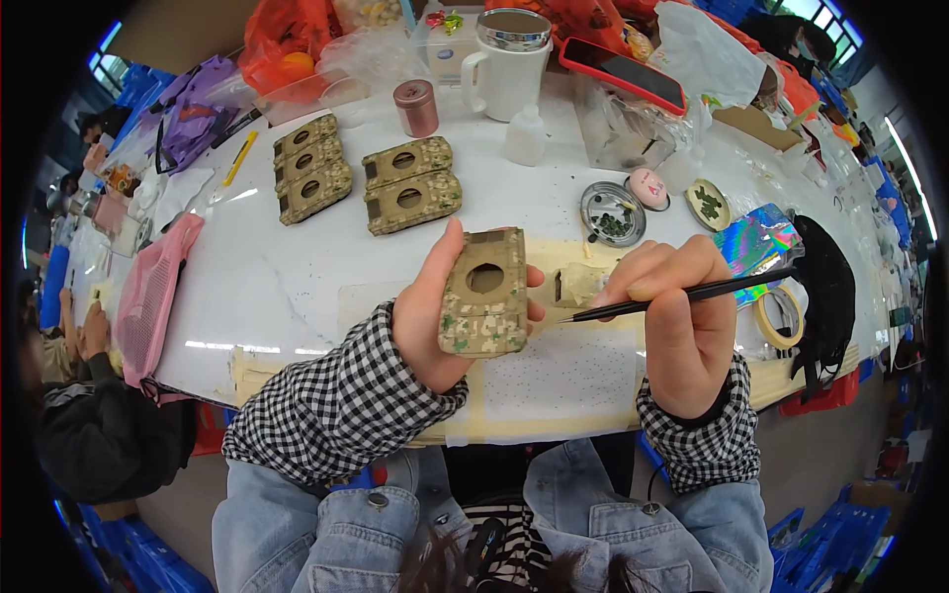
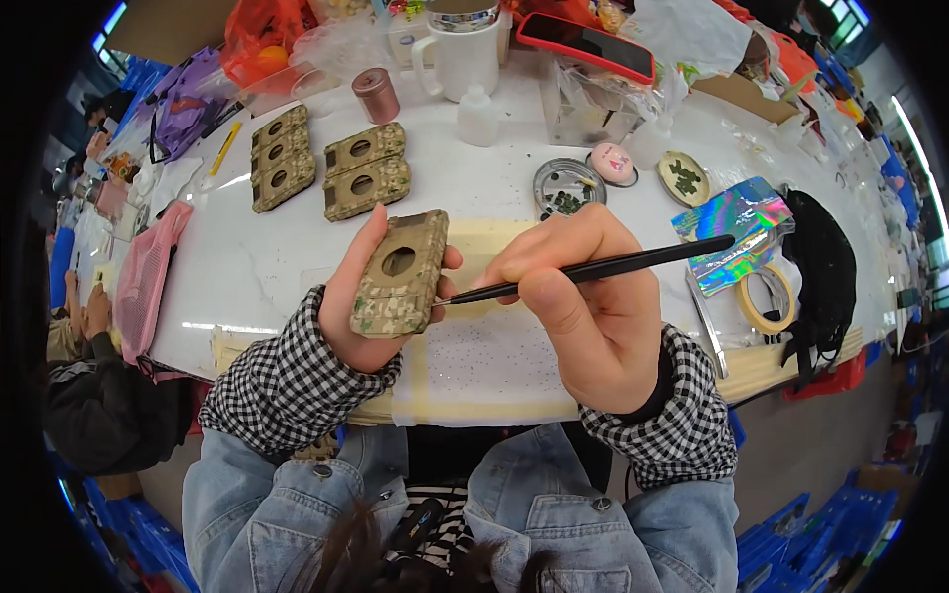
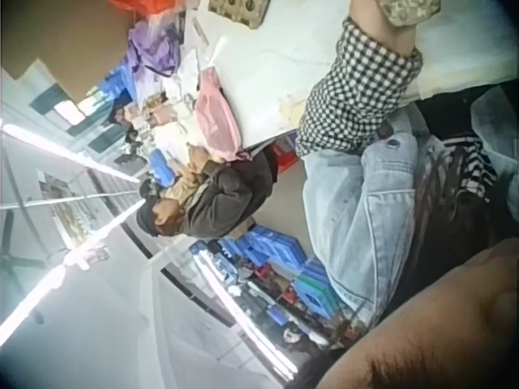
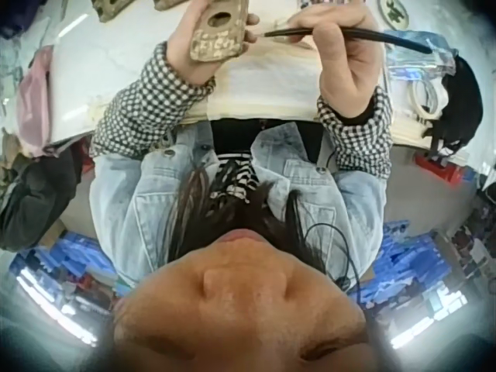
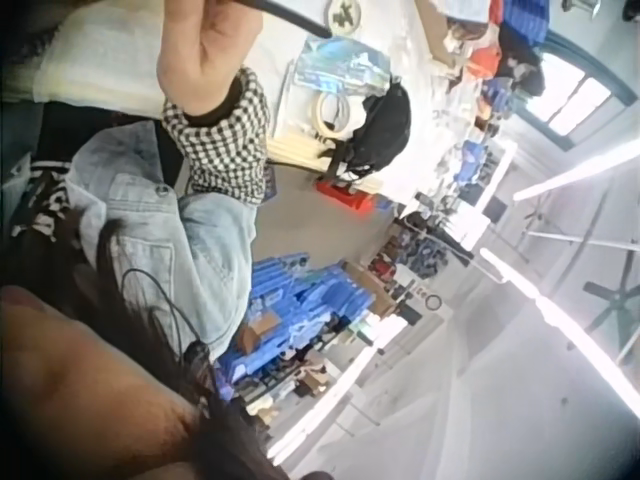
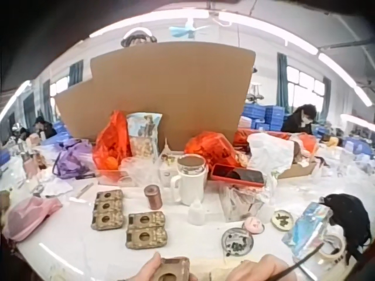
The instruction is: Assembling or detailing a plastic toy tank model using tweezers and small components.
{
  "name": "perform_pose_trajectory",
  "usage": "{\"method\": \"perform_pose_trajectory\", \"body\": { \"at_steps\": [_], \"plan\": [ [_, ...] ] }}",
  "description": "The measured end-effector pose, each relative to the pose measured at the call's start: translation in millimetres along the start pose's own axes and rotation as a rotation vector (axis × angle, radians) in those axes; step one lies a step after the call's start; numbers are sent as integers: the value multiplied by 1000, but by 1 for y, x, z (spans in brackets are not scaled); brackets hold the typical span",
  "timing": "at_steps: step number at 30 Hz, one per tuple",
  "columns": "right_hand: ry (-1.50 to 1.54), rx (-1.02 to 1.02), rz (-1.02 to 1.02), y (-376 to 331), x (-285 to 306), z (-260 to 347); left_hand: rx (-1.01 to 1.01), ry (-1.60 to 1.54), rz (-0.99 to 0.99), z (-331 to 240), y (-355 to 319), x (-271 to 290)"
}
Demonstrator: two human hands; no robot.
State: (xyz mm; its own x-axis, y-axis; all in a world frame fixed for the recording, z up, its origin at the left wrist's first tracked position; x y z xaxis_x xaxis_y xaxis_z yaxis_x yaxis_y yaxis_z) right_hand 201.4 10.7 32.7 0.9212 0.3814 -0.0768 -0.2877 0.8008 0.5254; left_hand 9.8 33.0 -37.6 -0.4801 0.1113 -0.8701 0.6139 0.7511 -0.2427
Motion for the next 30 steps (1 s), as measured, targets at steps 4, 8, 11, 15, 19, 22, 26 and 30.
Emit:
{"method": "perform_pose_trajectory", "body": {
  "at_steps": [4, 8, 11, 15, 19, 22, 26, 30],
  "plan": [
    [12, 10, 30, 1, -4, -10, -20, 22, -54, 3, -3, -7],
    [-29, -7, 44, 3, -6, -13, 11, -93, 52, 6, -4, -7],
    [-1, -69, 50, 1, -5, -16, 29, -67, 77, 9, -4, -9],
    [77, -116, 34, 0, -7, -21, 58, 39, -63, 13, -3, -15],
    [115, -134, 45, -1, -8, -23, 92, 127, -173, 15, -3, -19],
    [121, -138, 48, -1, -8, -24, 97, 113, -130, 16, -2, -17],
    [126, -136, 52, 0, -9, -24, 134, 81, -115, 16, -1, -18],
    [123, -124, 63, -1, -9, -24, 149, 62, -116, 16, -2, -17]
  ]
}}
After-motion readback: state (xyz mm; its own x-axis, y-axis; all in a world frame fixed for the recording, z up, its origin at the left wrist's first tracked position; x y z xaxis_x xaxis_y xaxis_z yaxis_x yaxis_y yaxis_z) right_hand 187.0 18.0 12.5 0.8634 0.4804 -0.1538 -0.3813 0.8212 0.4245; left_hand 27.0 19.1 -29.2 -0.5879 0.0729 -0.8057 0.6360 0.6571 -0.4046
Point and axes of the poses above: each hand's wrist, its own y-axis towards the middle knuckle, its own x-axis out of the back of the hand, z = x × y, the point moved 3 cm from there along y, towards the middle knuckle, and after that the axes turned 3 degrees about y, right-handed, at the moved point
